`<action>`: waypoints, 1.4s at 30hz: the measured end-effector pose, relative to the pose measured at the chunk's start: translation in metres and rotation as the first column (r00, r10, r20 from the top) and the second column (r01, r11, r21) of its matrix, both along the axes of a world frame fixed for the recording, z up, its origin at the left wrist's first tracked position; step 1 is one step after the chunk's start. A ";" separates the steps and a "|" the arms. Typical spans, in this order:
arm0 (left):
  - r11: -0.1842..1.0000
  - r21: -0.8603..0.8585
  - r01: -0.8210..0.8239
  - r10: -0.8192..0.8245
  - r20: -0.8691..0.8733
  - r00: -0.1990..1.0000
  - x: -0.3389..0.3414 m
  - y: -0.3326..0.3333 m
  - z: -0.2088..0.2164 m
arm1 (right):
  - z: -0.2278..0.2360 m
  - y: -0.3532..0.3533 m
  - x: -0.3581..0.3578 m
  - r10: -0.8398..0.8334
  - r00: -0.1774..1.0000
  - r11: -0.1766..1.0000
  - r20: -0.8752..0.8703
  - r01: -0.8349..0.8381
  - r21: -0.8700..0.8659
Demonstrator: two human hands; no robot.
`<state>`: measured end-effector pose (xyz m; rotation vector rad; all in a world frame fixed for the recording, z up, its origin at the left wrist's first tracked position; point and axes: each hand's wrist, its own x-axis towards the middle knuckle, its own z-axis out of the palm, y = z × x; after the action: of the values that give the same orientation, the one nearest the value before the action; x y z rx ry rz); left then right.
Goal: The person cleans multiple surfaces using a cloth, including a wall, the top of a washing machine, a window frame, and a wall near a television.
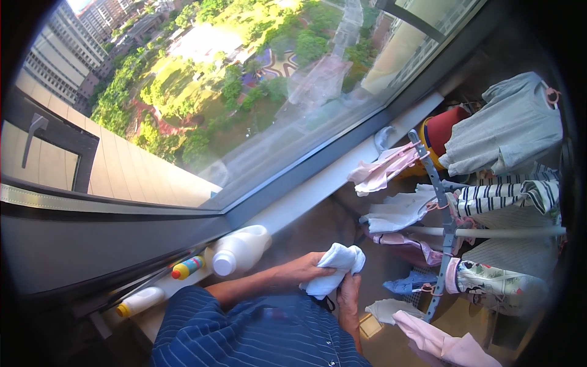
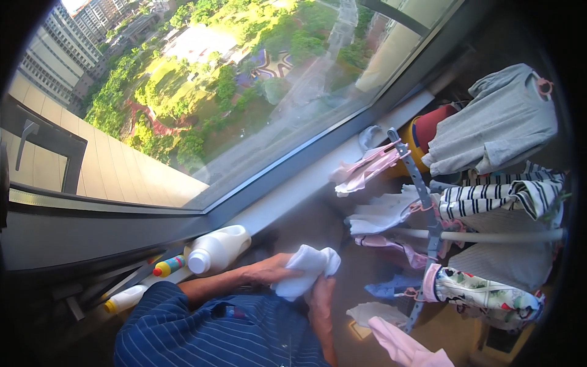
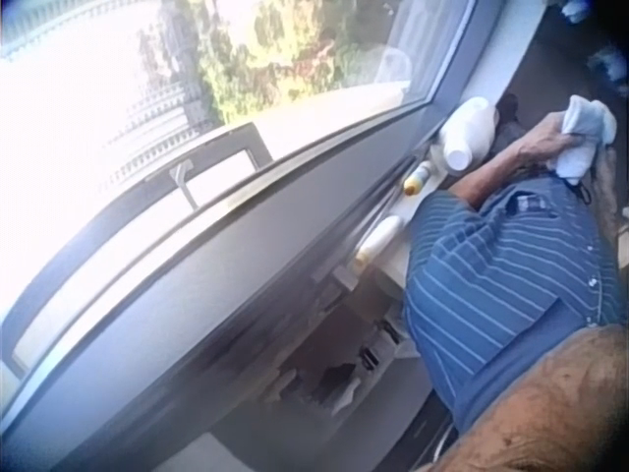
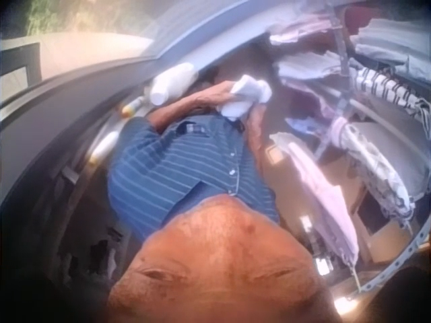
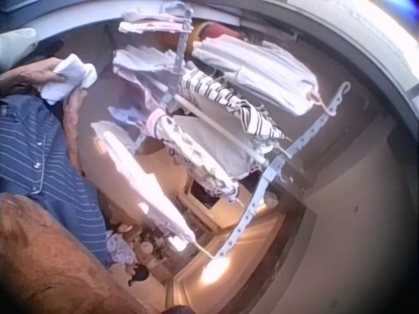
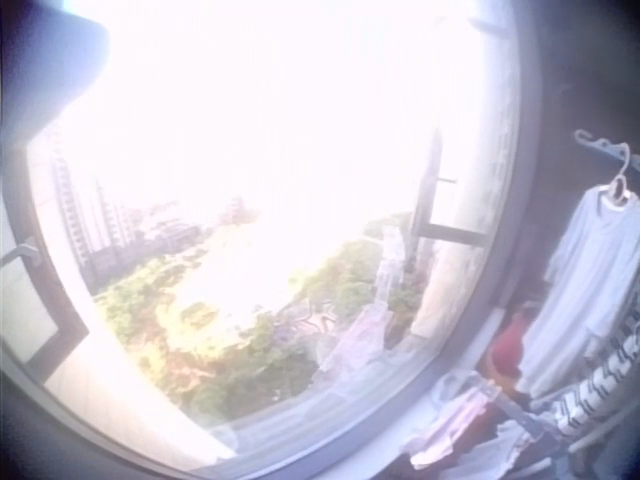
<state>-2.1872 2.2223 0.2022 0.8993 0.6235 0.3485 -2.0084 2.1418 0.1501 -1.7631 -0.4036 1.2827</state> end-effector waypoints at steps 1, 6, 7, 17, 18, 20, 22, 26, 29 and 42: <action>1.000 -0.023 -0.013 0.013 0.000 1.000 0.000 -0.001 -0.002 | -0.001 0.000 0.001 0.002 1.000 1.000 -0.029 -0.001 0.010; 0.996 -0.057 -0.070 0.072 0.030 0.997 0.001 -0.006 -0.019 | -0.006 -0.002 0.000 -0.010 0.994 1.000 -0.111 0.013 0.028; 0.992 -0.094 -0.081 0.084 0.037 0.996 0.001 -0.006 -0.019 | -0.009 -0.003 0.001 0.001 0.995 0.999 -0.102 0.003 0.033; 0.984 -0.168 -0.054 0.061 0.035 0.998 0.004 -0.006 -0.018 | 0.001 -0.007 -0.003 -0.075 0.978 0.997 -0.197 0.075 -0.005; 0.984 -0.172 -0.048 0.055 0.037 0.998 0.004 -0.006 -0.018 | -0.001 -0.008 -0.003 -0.082 0.977 0.997 -0.196 0.082 -0.005; 0.985 -0.170 -0.033 0.037 0.017 0.999 0.003 -0.007 -0.019 | -0.003 -0.012 -0.003 -0.119 0.966 0.993 -0.229 0.121 -0.008; 0.985 -0.171 -0.014 0.014 -0.004 1.000 0.003 -0.009 -0.017 | -0.002 -0.016 -0.004 -0.111 0.968 0.993 -0.226 0.115 0.005; 0.977 -0.213 0.004 -0.007 -0.013 1.000 0.002 -0.012 -0.012 | 0.004 -0.021 -0.012 -0.161 0.957 0.984 -0.243 0.174 0.034; 0.982 -0.174 0.078 -0.087 -0.043 0.995 0.010 -0.014 -0.011 | -0.014 -0.047 0.000 -0.180 0.962 0.982 -0.205 0.188 0.019; 0.941 -0.333 0.065 -0.102 -0.095 0.990 0.049 -0.051 -0.031 | 0.012 -0.087 0.003 -0.253 0.965 0.957 -0.063 0.240 -0.160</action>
<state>-2.1380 2.1712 0.1709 0.6239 0.7194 0.1111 -2.0056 2.0545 0.1619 -1.8137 -0.0355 1.2271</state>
